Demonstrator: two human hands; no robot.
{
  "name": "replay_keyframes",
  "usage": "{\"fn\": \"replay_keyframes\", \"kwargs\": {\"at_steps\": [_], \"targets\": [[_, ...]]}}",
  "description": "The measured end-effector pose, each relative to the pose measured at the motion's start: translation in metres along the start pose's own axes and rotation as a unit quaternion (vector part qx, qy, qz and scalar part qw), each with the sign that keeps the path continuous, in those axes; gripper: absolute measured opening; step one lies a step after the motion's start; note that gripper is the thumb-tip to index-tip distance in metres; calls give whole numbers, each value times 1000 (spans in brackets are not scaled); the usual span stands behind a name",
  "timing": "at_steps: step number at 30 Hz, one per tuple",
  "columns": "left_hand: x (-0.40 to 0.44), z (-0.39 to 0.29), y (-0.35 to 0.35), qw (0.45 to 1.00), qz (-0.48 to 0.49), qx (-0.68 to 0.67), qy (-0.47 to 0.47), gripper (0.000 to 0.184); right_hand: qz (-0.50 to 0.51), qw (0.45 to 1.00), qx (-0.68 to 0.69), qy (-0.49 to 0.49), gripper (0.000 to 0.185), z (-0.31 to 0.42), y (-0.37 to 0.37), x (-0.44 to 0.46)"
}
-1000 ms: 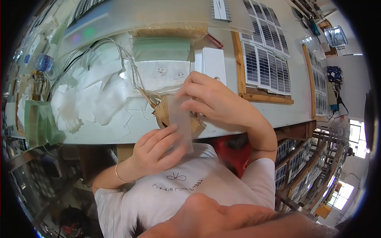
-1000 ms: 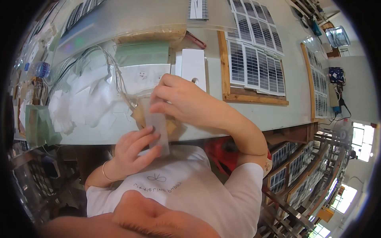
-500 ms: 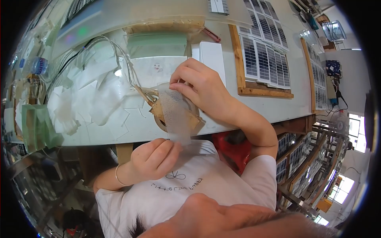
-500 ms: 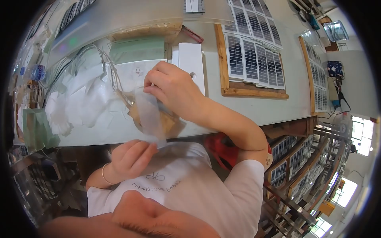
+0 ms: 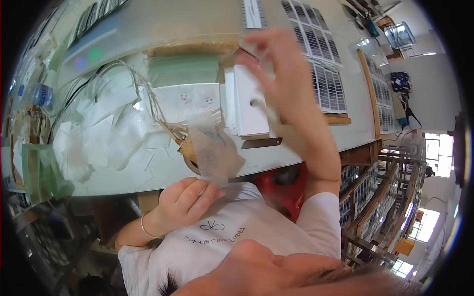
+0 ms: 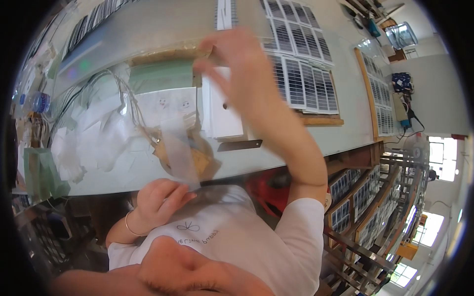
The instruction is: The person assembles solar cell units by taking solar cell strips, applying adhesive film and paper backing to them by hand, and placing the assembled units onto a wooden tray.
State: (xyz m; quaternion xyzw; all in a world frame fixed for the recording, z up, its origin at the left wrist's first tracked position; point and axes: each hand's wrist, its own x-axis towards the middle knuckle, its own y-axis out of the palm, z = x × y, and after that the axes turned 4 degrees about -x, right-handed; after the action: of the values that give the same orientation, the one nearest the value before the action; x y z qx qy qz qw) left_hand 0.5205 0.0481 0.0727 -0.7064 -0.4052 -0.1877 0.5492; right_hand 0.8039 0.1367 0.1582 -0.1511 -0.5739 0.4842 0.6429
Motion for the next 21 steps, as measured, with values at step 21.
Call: {"fn": "replay_keyframes", "kwargs": {"at_steps": [21], "targets": [[14,-4,-11,995,11,-82,-47,34,69,991,50,105,19,-154,22,134]]}}
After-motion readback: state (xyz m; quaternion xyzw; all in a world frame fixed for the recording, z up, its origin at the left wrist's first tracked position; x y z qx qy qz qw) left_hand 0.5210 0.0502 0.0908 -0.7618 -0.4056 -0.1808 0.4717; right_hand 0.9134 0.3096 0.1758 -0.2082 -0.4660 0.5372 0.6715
